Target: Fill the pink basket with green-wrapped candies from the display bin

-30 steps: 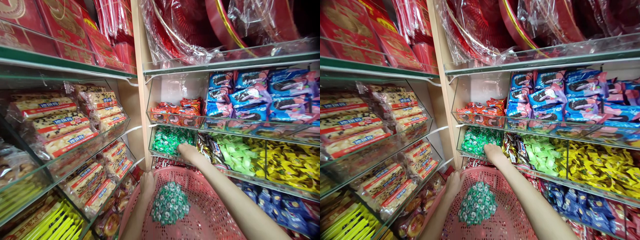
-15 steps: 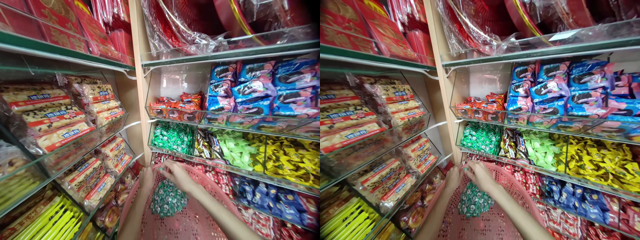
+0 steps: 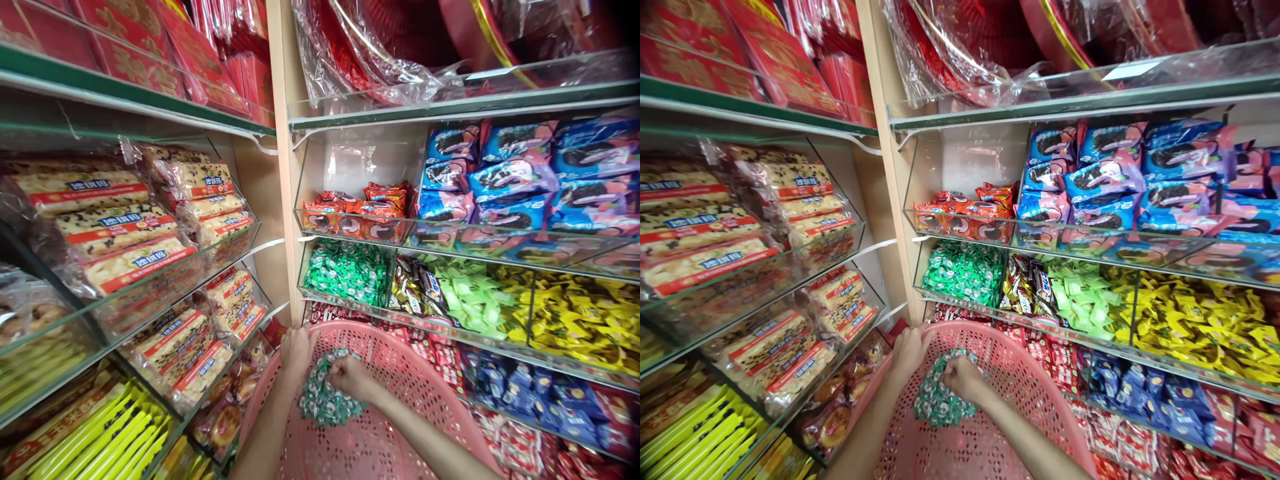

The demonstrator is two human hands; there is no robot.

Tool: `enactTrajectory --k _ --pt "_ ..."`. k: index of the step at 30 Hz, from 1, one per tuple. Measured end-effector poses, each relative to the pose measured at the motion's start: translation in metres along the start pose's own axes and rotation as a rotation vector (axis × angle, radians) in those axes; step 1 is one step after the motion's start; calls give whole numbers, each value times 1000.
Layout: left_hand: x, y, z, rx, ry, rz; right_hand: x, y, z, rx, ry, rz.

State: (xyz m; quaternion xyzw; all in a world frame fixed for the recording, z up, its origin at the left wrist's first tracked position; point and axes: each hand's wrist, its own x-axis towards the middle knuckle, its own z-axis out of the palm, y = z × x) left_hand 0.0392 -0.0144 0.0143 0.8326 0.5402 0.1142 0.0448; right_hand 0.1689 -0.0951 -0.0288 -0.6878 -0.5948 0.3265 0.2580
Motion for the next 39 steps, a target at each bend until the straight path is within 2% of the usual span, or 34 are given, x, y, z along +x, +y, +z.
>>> enactTrajectory --k 9,11,15,17,28,33,36,39 --pt "0 1 -2 5 3 5 3 6 21 177 -89 171" --pt "0 0 -2 9 5 5 1 4 21 89 -66 163" --pt "1 1 -2 3 -3 4 -1 3 18 -228 101 93" --pt "1 1 -3 1 -11 -1 -1 4 17 -338 134 101" --pt "2 1 -2 18 10 21 -1 6 14 -444 150 114" --pt "1 3 -4 26 -12 -4 -11 -24 -9 -443 199 45" --pt "0 4 -7 17 -37 -25 -18 -54 -39 -410 265 -60" --pt "0 5 -9 9 -50 -46 -20 -84 -80 -437 356 -155"
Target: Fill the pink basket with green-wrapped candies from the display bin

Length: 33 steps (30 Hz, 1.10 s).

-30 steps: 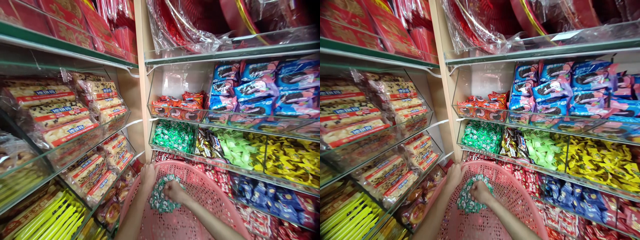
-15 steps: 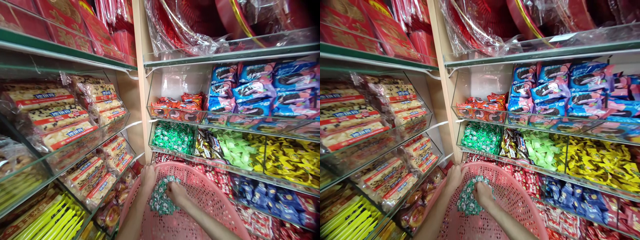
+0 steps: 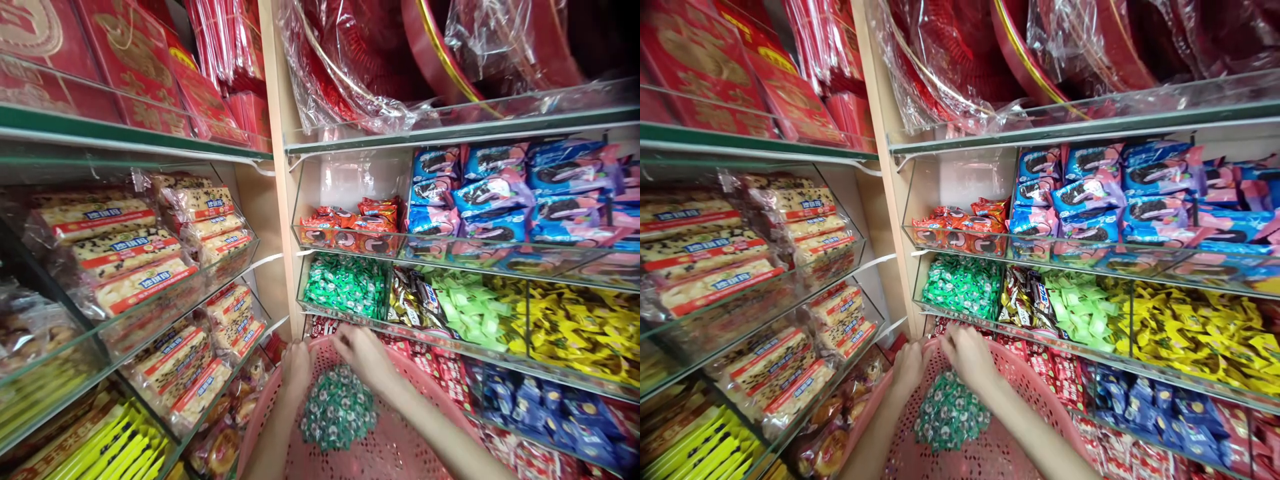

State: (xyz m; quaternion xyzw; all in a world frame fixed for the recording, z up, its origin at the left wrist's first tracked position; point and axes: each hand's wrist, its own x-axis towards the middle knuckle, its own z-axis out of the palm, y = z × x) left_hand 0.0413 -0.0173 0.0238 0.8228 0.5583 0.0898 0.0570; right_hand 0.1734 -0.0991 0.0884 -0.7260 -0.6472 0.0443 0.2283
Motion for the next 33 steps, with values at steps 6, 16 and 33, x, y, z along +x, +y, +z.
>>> enactTrajectory --k 6,16,33 --pt "1 -3 5 -11 17 2 51 8 -50 -404 98 69" --pt "2 -10 14 -25 54 20 75 14 -36 -530 24 103" --pt "2 -11 18 -26 54 -8 45 15 -64 -75 218 -51"
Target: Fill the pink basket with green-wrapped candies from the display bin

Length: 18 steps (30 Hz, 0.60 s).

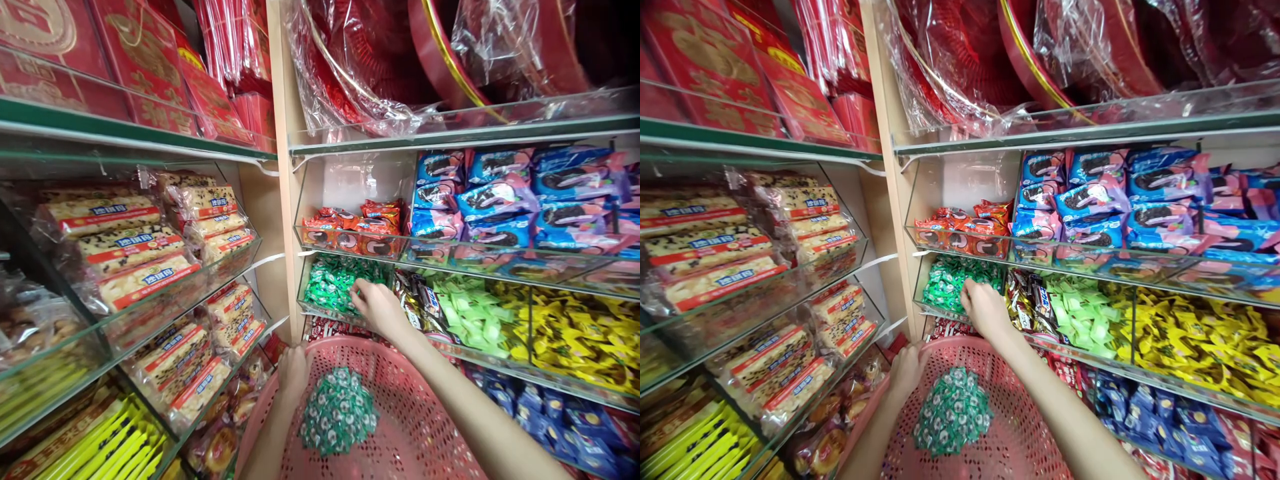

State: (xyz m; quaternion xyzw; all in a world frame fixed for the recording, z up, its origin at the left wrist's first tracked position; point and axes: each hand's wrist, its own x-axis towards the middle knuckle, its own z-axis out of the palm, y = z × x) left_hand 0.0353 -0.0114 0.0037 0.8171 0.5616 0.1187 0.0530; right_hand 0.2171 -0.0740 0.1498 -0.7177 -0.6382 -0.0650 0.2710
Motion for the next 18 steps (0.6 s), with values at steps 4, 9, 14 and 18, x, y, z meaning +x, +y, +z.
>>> enactTrajectory --k 4,9,14,18 --pt "0 -1 2 -4 15 13 -20 -1 1 805 -235 7" --pt "-1 0 2 4 16 6 -41 -1 36 1163 -450 137" --pt "-1 2 0 -17 22 32 -56 20 88 1081 -479 125" --pt "-1 4 -4 1 13 39 -68 35 118 855 -466 39"
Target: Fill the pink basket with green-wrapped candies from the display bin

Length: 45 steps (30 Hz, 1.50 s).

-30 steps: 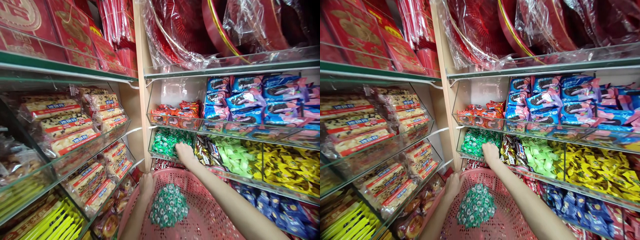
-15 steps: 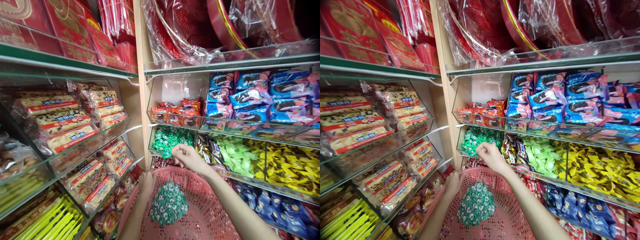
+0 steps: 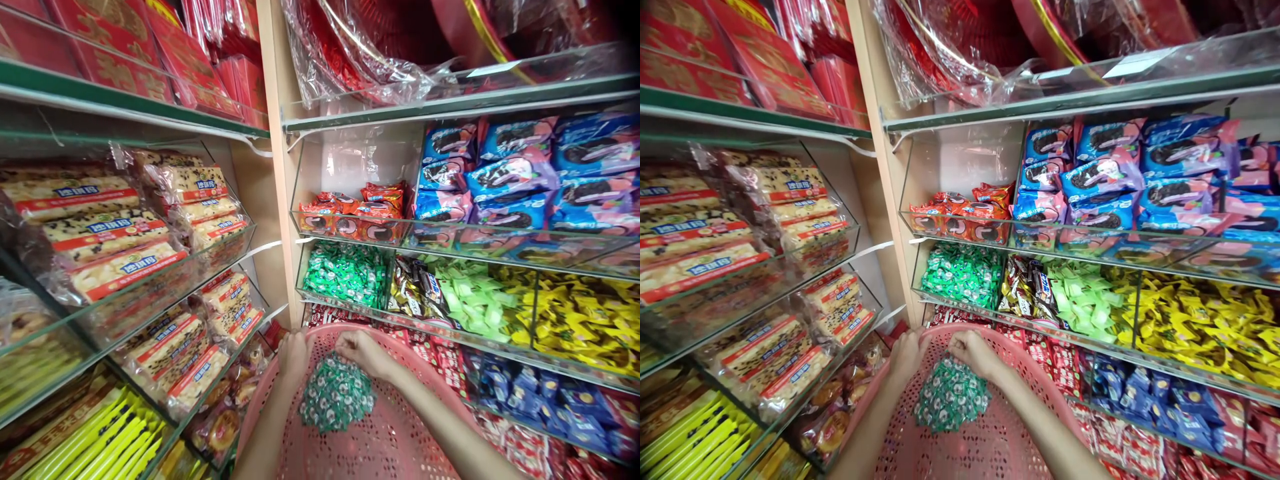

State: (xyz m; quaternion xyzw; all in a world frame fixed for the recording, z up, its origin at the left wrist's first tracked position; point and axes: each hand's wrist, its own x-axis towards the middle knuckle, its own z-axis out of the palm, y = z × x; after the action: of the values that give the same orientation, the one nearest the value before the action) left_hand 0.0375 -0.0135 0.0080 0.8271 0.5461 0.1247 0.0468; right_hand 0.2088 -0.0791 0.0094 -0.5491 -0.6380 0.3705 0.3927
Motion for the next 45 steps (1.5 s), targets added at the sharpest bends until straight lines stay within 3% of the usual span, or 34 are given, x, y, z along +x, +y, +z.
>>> enactTrajectory --k 4,12,22,29,33,39,45 --pt "0 2 -4 26 -3 7 -1 15 10 -169 -49 -30" --pt "-2 4 -7 44 -4 22 0 34 24 -137 -127 12" --pt "-3 7 -9 60 -23 2 -2 48 29 -153 -85 53" --pt "-2 7 -8 48 -25 -4 -1 52 34 -24 -21 111" --pt "-2 7 -8 57 -23 1 -1 51 35 -94 4 102" --pt "-2 6 -9 44 -16 12 -5 34 30 -441 108 106" --pt "1 3 -5 34 -18 -5 -9 -23 16 -563 170 6"
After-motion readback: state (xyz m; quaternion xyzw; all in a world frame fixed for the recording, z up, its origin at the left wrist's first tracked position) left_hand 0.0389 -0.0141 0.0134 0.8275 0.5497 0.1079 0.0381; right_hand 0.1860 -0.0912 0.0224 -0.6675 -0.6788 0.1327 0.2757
